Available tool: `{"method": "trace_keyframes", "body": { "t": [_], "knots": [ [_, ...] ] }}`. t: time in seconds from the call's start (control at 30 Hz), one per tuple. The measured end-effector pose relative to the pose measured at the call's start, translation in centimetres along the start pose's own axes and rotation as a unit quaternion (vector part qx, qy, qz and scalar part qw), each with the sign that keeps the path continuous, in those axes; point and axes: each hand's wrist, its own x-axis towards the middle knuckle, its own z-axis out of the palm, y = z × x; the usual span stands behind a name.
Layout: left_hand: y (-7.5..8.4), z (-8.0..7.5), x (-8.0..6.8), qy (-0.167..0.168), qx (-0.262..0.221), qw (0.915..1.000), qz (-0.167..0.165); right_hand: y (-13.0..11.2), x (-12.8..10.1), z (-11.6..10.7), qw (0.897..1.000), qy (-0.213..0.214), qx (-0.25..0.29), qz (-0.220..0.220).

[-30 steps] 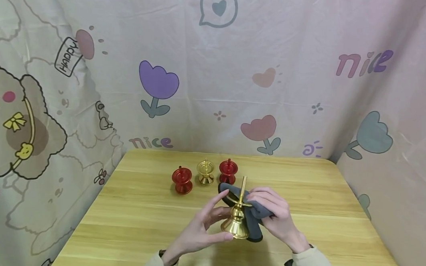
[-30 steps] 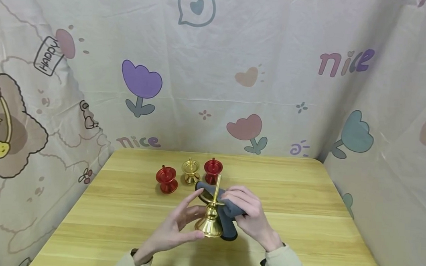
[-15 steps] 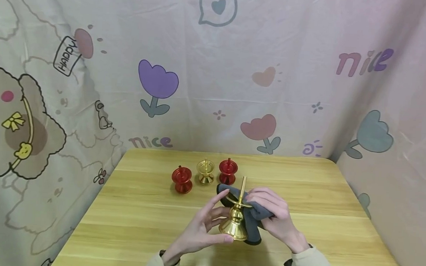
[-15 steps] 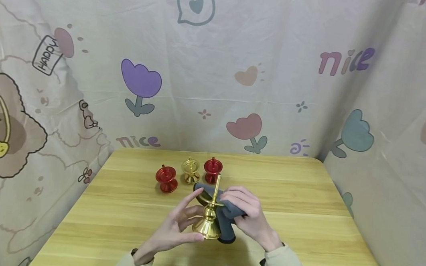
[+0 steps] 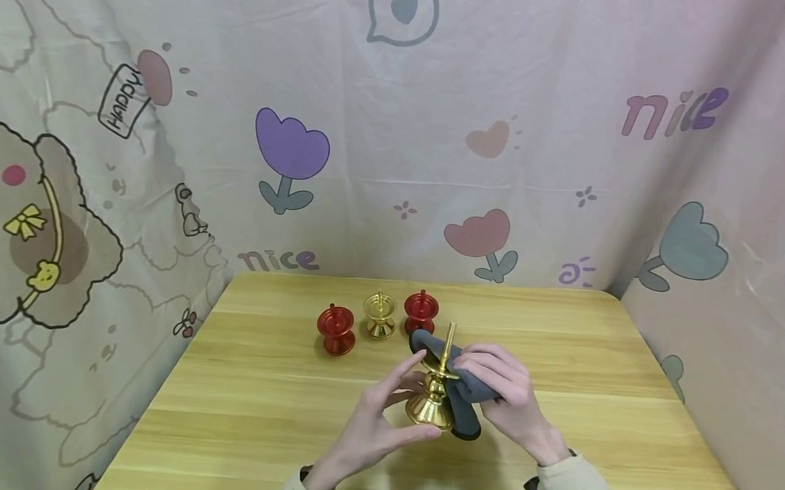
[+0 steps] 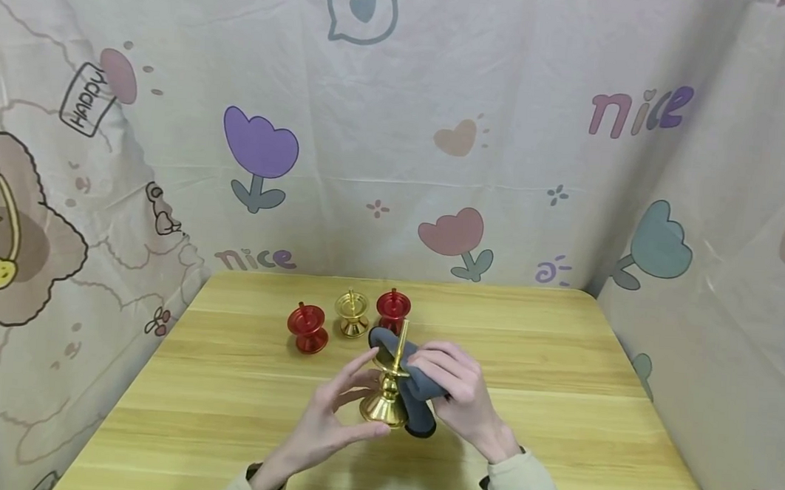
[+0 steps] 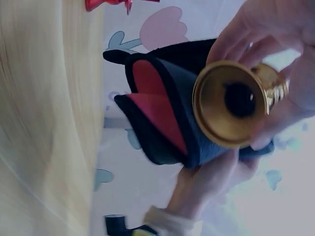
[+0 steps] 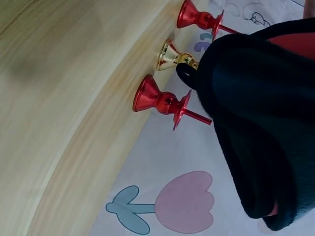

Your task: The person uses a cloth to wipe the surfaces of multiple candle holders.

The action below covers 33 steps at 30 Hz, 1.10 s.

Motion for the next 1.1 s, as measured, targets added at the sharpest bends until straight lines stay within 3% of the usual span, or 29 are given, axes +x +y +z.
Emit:
{"method": "trace_keyframes", "body": {
  "t": [0.1,0.2,0.3,0.37,0.47,0.57,0.73,0.9,1.1],
  "knots": [
    [-0.3,-0.7,0.0,-0.028,-0.081,0.996,-0.025,0.0,0.1,0.0,1.0,0.004,0.024,0.004],
    [-0.8,-1.2,-0.1,-0.057,-0.152,0.9861,-0.035,0.1,0.2,0.0,0.999,0.004,0.046,0.008],
    [-1.0,-1.1,-0.1,-0.08,-0.153,0.9843,-0.039,0.2,0.1,-0.1,0.999,0.001,0.048,0.016],
    [-0.7,-0.8,-0.1,-0.081,-0.109,0.9896,-0.048,0.2,0.0,-0.1,0.999,-0.001,0.031,0.019],
    [-0.1,-0.1,0.0,-0.061,-0.025,0.9958,-0.064,0.2,-0.3,0.0,1.0,-0.003,0.003,0.02],
    [0.2,0.5,0.1,-0.022,0.019,0.9971,-0.071,0.1,-0.5,0.1,1.0,-0.004,-0.014,0.027],
    [0.1,0.5,0.1,0.027,-0.012,0.9952,-0.094,0.1,-0.9,0.1,0.998,0.01,-0.02,0.065],
    [0.0,0.1,0.2,0.062,-0.055,0.9865,-0.141,0.4,-1.5,-0.4,0.993,0.033,-0.025,0.115],
    [0.1,-0.2,0.5,0.084,-0.065,0.9823,-0.154,0.5,-1.9,-0.2,0.995,0.019,0.009,0.094]
  ]
}}
